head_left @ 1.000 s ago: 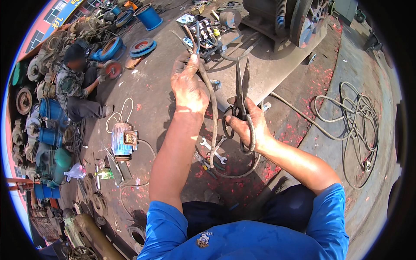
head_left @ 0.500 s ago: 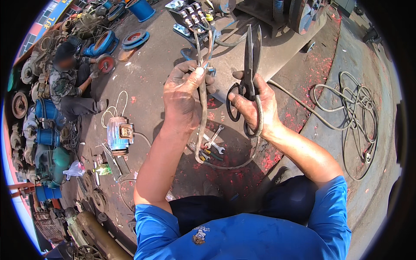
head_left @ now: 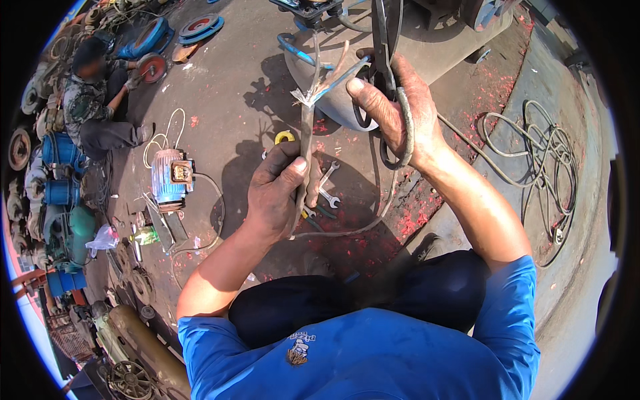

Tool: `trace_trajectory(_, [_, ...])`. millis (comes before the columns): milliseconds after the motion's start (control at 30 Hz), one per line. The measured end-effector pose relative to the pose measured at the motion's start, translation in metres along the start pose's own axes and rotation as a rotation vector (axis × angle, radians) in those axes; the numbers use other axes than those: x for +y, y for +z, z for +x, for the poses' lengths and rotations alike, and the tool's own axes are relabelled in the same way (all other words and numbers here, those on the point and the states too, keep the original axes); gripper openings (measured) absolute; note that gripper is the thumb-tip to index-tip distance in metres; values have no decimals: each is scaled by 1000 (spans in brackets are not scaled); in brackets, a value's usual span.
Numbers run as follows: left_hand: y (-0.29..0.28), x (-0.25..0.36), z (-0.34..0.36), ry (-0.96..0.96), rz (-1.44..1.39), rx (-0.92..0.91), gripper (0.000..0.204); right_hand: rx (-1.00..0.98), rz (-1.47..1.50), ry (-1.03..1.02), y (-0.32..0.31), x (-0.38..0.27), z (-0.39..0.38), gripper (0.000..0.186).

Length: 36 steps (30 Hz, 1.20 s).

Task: The person is repairing an electrical component, likely a starter solenoid. They use pliers to strip the insulation from wires and a screwdriver to tighten connections on the component.

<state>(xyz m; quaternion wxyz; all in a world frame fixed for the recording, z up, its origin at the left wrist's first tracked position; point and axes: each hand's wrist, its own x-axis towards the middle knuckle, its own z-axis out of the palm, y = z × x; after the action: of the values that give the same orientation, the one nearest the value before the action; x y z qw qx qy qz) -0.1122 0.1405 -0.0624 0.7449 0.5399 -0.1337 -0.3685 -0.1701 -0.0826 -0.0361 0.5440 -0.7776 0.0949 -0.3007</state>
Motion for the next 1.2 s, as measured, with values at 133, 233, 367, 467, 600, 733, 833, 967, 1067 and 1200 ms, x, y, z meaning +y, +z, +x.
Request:
trace_trajectory(133, [-37,20,-1,249,-211,211,28,-320,-72,173,43,-17,-19,36])
trace_trajectory(233, [-39,27,3,329,-383,241,27,-436,-174,51,83,-3,-38,40])
trace_trajectory(367, [-33,19,1,318,-469,227,21,-439,-303,-10,107,-13,-41,44])
trace_trajectory(467, [-31,19,0,345,-435,250,17,-404,-345,-40,111,-23,-40,48])
trace_trajectory(600, [-32,15,-4,378,-434,267,16,-394,-444,-129,116,-27,-40,53])
trace_trajectory(733, [-38,13,-5,409,-381,315,18,-371,-529,-244,124,-24,-41,56])
trace_trajectory(833, [-36,15,-6,411,-368,356,18,-334,-510,-319,128,-18,-41,54])
trace_trajectory(967, [-43,9,-4,404,-313,374,18,-359,-546,-308,130,-10,-41,52])
trace_trajectory(1067, [-46,5,-1,402,-258,403,18,-392,-550,-264,127,-11,-40,52])
trace_trajectory(1200, [-42,5,3,378,-274,401,21,-382,-570,-268,123,0,-38,52])
